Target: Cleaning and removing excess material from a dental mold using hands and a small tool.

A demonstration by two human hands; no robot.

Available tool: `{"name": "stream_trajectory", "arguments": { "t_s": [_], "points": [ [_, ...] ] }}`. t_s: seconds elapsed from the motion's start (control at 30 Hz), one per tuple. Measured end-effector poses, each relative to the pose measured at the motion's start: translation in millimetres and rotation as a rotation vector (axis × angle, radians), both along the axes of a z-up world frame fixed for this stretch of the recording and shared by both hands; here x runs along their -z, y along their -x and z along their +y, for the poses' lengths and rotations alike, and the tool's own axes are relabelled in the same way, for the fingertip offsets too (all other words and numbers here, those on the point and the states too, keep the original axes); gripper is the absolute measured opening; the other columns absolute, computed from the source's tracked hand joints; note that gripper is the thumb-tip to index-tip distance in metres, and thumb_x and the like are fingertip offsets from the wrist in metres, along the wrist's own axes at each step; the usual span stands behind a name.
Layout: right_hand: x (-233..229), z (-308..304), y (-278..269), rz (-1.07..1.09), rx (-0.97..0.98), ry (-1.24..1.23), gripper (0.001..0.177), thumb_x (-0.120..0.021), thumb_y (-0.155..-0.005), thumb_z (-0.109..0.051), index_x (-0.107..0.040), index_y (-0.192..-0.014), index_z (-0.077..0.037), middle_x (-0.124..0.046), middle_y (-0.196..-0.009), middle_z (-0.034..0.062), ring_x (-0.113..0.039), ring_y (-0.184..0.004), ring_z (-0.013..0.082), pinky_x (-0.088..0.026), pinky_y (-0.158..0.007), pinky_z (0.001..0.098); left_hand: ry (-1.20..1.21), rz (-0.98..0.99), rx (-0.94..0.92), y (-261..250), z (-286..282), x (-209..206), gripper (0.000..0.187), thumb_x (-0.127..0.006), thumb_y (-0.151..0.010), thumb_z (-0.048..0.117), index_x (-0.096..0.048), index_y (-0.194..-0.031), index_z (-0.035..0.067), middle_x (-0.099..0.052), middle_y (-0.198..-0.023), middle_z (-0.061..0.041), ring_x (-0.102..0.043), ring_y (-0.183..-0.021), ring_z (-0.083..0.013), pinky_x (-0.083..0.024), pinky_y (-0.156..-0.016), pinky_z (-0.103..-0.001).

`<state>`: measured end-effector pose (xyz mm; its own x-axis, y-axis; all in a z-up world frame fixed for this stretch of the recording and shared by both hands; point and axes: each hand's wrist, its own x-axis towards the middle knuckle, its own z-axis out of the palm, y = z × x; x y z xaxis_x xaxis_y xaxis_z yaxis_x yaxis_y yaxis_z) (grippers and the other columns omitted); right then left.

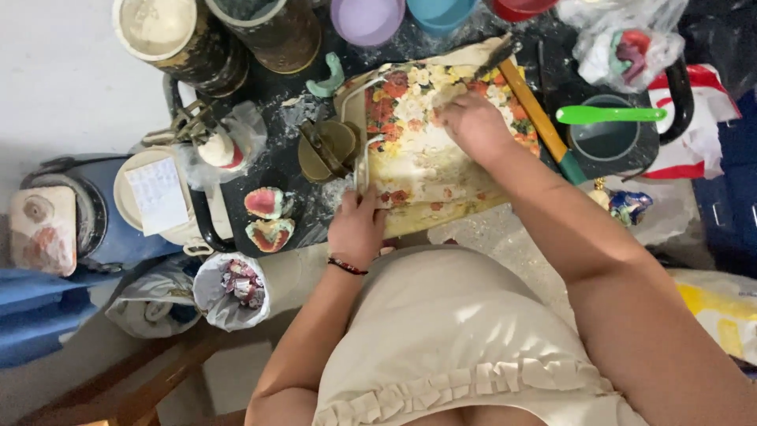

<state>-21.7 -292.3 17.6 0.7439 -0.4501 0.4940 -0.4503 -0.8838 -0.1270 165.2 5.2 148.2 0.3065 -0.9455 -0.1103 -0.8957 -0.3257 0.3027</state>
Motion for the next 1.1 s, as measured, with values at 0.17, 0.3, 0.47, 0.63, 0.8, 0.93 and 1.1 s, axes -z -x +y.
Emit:
{"name": "stream_trajectory", "arguments": {
  "t_s": [0.17,0.3,0.47,0.63,0.8,0.93,1.1],
  "points": [
    [-117.7,56.1,101.3,-0.129,0.046,-0.655,0.011,-0.075,-0.089,-0.006,-0.074,-0.091,-0.017,-0.069,-0.084,0.0025,-0.07,-0.087,0.0244,-0.056,-0.083,0.0386,0.084,0.102,-0.033,1.4,13.5,-9.2,0.041,-0.07,-0.095,0.026,-0.069,-0.135,0.015,-0.059,-0.116,-0.009,-0.074,-0.09,-0.032,-0.066,-0.071,-0.04],
    [-131.6,84.7,252.0,-0.543,0.229,-1.196,0.024,-0.074,-0.087,0.01,-0.073,-0.109,-0.001,-0.071,-0.095,0.0122,-0.067,-0.085,0.0179,-0.057,-0.081,0.0338,0.318,0.078,-0.053,-15.7,22.1,-19.7,0.028,-0.078,-0.088,0.016,-0.079,-0.116,0.02,-0.068,-0.102,-0.003,-0.074,-0.091,-0.0321,-0.06,-0.075,-0.041],
    [-139.2,99.8,372.9,-0.406,0.802,-1.322,0.018,-0.067,-0.093,-0.004,-0.069,-0.11,-0.01,-0.069,-0.086,0.0051,-0.065,-0.069,0.0123,-0.053,-0.066,0.0263,0.66,-0.012,0.143,-60.3,11.7,-58.2,0.016,-0.065,-0.097,-0.004,-0.076,-0.108,-0.005,-0.062,-0.087,-0.019,-0.055,-0.079,-0.0386,-0.039,-0.076,-0.049],
    [-178.7,117.1,365.4,-0.28,1.36,-1.243,0.046,-0.054,-0.093,0.001,-0.063,-0.138,-0.006,-0.066,-0.136,0.0106,-0.07,-0.093,0.0259,-0.057,-0.081,0.0346,0.678,0.176,-0.169,-99.2,-8.4,-44.4,0.051,-0.074,-0.1,-0.013,-0.049,-0.145,-0.008,-0.047,-0.131,-0.023,-0.052,-0.102,-0.0346,-0.041,-0.073,-0.043],
    [-92.2,131.7,369.5,-0.704,1.023,-0.783,0.031,-0.069,-0.116,-0.023,-0.07,-0.086,-0.012,-0.061,-0.069,0.0054,-0.058,-0.065,0.0139,-0.043,-0.059,0.0306,0.382,0.748,-0.342,-132.2,-9.5,51.3,0.085,-0.085,-0.092,0.011,-0.036,-0.161,0.007,-0.042,-0.156,-0.029,-0.039,-0.144,-0.0491,-0.038,-0.118,-0.062],
    [-129.6,137.3,251.4,-0.447,0.943,-0.926,0.031,-0.069,-0.107,-0.035,-0.072,-0.083,-0.016,-0.066,-0.065,0.01,-0.062,-0.062,0.0271,-0.048,-0.064,0.0383,0.512,0.686,-0.311,-119.0,-16.3,45.1,0.093,-0.091,-0.092,0.015,-0.031,-0.161,0.0,-0.041,-0.154,-0.033,-0.042,-0.143,-0.0492,-0.039,-0.12,-0.058],
    [-148.7,123.6,161.9,0.069,0.493,-0.172,0.041,-0.086,-0.079,-0.007,-0.077,-0.119,-0.007,-0.068,-0.127,0.0202,-0.065,-0.114,0.0395,-0.052,-0.102,0.0454,0.073,0.68,-0.368,-97.0,-27.9,-38.8,0.131,-0.089,-0.074,0.061,-0.01,-0.168,0.013,-0.035,-0.16,-0.037,-0.038,-0.141,-0.0608,-0.032,-0.115,-0.076]
  ]
}}
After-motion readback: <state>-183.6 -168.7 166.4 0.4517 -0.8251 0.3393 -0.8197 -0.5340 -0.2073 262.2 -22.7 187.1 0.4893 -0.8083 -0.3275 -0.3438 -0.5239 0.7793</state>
